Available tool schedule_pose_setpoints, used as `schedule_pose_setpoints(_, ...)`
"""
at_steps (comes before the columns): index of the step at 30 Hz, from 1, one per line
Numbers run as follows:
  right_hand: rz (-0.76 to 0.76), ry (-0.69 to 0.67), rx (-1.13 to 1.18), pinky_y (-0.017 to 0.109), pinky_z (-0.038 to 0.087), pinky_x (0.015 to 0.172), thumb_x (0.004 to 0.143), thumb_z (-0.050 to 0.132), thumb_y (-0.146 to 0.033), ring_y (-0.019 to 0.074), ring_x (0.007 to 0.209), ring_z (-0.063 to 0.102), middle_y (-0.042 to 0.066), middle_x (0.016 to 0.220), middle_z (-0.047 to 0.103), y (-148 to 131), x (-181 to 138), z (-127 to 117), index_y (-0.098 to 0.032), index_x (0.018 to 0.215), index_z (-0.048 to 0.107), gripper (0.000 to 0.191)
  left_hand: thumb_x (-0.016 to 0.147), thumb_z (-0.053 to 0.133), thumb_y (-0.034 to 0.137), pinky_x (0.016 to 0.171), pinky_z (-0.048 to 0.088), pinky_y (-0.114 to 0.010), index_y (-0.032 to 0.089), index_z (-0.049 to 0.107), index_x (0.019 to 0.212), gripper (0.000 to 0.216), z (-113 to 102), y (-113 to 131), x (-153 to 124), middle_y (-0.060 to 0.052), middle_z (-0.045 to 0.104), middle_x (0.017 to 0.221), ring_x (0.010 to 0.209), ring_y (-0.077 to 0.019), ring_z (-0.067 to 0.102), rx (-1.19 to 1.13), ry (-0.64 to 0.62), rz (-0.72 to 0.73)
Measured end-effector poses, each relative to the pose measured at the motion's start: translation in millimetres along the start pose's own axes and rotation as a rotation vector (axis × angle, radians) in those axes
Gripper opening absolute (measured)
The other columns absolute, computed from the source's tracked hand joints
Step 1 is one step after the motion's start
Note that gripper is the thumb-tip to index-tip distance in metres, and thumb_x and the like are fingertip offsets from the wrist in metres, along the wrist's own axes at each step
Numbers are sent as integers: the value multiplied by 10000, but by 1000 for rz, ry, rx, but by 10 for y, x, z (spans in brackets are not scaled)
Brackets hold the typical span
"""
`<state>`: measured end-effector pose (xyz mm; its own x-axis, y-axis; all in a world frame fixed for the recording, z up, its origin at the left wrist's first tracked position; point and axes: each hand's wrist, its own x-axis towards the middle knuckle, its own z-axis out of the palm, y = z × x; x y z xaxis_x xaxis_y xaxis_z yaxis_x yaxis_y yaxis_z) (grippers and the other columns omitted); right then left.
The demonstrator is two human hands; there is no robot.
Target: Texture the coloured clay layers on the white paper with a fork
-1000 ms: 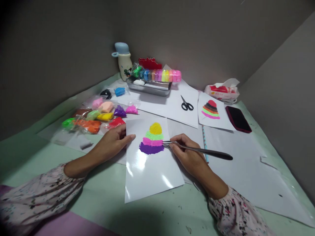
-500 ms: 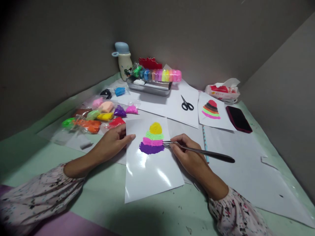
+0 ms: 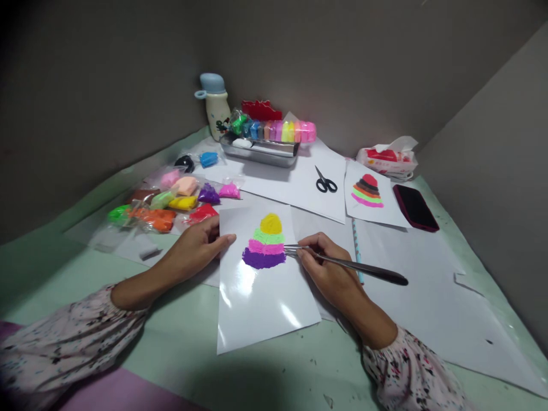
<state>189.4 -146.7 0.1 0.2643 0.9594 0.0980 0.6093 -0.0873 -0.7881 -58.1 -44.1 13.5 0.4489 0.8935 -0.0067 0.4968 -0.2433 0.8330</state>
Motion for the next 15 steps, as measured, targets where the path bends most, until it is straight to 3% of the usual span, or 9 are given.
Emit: schedule_pose_setpoints(15,54,-8,39,272,436,557,796,626,-336,153,626,568,16,743,645,-28,-8,5,-212,898,622,160,811,516,340,584,390,-283,171,568,887,192,3,-20,3,-30,621,771,672,-167,555,1,0,7)
